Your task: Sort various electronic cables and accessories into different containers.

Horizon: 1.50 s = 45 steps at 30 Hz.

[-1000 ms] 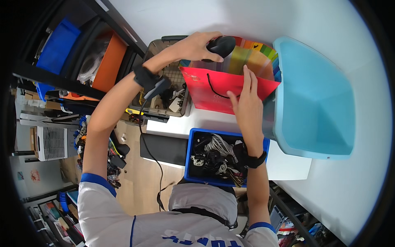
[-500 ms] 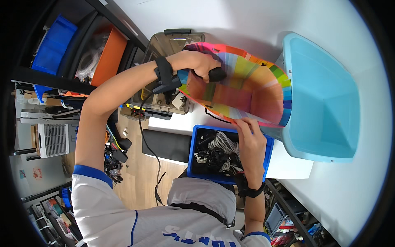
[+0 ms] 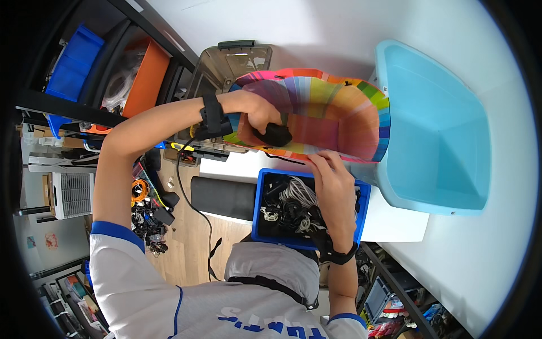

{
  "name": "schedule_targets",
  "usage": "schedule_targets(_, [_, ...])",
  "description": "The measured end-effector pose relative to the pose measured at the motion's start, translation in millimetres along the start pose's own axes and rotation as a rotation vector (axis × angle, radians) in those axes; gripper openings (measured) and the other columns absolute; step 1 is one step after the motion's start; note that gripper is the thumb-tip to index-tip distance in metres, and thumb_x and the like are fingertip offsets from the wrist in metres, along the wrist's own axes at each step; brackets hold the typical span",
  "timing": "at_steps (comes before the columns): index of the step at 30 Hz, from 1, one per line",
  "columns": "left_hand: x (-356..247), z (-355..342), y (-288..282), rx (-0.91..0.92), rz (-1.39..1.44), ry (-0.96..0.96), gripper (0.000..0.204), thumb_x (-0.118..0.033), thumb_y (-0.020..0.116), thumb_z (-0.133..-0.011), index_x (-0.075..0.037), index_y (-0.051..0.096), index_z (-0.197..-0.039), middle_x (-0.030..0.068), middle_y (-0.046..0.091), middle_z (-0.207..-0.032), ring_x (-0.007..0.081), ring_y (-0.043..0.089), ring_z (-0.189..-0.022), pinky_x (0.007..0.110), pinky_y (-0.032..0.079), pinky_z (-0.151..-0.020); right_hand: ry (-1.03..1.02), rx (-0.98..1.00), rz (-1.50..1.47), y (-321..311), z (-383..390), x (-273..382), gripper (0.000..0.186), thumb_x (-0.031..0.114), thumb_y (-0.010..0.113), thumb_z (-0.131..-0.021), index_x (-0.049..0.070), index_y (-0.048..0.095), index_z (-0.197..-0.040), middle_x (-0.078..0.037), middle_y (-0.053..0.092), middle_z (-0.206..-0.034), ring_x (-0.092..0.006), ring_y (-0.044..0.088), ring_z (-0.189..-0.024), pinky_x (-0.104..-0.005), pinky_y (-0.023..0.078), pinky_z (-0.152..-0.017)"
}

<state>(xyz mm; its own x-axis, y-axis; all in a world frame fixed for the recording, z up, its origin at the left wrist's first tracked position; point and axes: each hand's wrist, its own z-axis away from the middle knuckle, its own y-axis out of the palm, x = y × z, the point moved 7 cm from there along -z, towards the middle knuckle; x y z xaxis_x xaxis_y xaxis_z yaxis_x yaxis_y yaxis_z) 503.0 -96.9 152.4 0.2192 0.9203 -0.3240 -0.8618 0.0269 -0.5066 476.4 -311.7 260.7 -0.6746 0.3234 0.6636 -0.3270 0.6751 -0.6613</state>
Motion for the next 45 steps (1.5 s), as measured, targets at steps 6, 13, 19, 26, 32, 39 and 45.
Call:
schedule_targets(6, [-17,15,-6,-0.03,-0.125,-0.189,0.038,-0.011,0.068,-0.087,-0.003,0.071,-0.124,0.0161,0.072,-0.123,0.0379,0.068,-0.114,0.048,0.056,-0.09,0.014,0.01,-0.032,-1,2,-2,0.013,0.002,0.07,-0.092,-0.001,0.07,-0.105,-0.016,0.067,-0.103,-0.0361,0.07,-0.086,-0.0415,0.056,-0.074])
schedule_targets(13, [10,3,-10,-0.193,-0.057,-0.159,0.035,-0.015,0.071,-0.086,-0.004,0.07,-0.119,0.0161,0.07,-0.123,0.0373,0.067,-0.112,0.047,0.056,-0.09,-0.011,0.014,-0.049,0,2,-4,0.013,0.005,0.07,-0.093,-0.001,0.071,-0.105,-0.016,0.067,-0.103,-0.0356,0.07,-0.087,-0.0423,0.056,-0.073])
schedule_targets(19, [6,-3,-21,-0.332,-0.191,-0.181,0.019,-0.014,0.071,-0.085,-0.004,0.075,-0.101,0.0153,0.076,-0.095,0.0361,0.072,-0.091,0.047,0.057,-0.076,-0.01,0.024,-0.045,1,-1,-5,0.014,0.007,0.069,-0.094,0.0,0.071,-0.106,-0.015,0.068,-0.104,-0.0362,0.07,-0.085,-0.043,0.056,-0.073])
schedule_targets(26, [27,-18,7,-0.105,0.139,-0.166,0.018,-0.011,0.063,-0.087,-0.006,0.076,-0.098,0.0127,0.077,-0.089,0.0308,0.073,-0.082,0.045,0.055,-0.068,0.0,0.022,-0.082,2,-5,-4,0.014,0.008,0.069,-0.096,0.0,0.072,-0.107,-0.015,0.068,-0.104,-0.0366,0.069,-0.086,-0.043,0.055,-0.075])
schedule_targets(32, [18,-28,26,0.302,0.153,-0.361,0.04,-0.035,0.054,-0.104,-0.006,0.071,-0.125,0.0113,0.075,-0.111,0.0274,0.071,-0.094,0.044,0.054,-0.081,0.021,0.023,-0.058,-1,-2,-5,0.015,0.009,0.069,-0.096,0.001,0.072,-0.108,-0.015,0.068,-0.103,-0.0365,0.068,-0.086,-0.0424,0.054,-0.076])
schedule_targets(39, [43,-33,31,0.167,0.158,-0.171,0.049,-0.041,0.053,-0.104,-0.005,0.065,-0.135,0.0124,0.072,-0.125,0.0296,0.07,-0.102,0.045,0.054,-0.087,0.006,0.04,-0.056,6,-8,3,0.014,0.009,0.069,-0.097,0.0,0.072,-0.107,-0.015,0.068,-0.104,-0.0364,0.068,-0.09,-0.0422,0.054,-0.08])
schedule_targets(45, [12,103,-43,-0.548,0.441,0.056,0.055,-0.042,0.055,-0.105,-0.003,0.057,-0.145,0.0197,0.063,-0.141,0.0342,0.058,-0.132,0.042,0.045,-0.111,0.049,-0.048,-0.042,1,-16,-12,0.015,0.009,0.068,-0.097,-0.001,0.072,-0.106,-0.017,0.069,-0.104,-0.0345,0.069,-0.093,-0.041,0.054,-0.083])
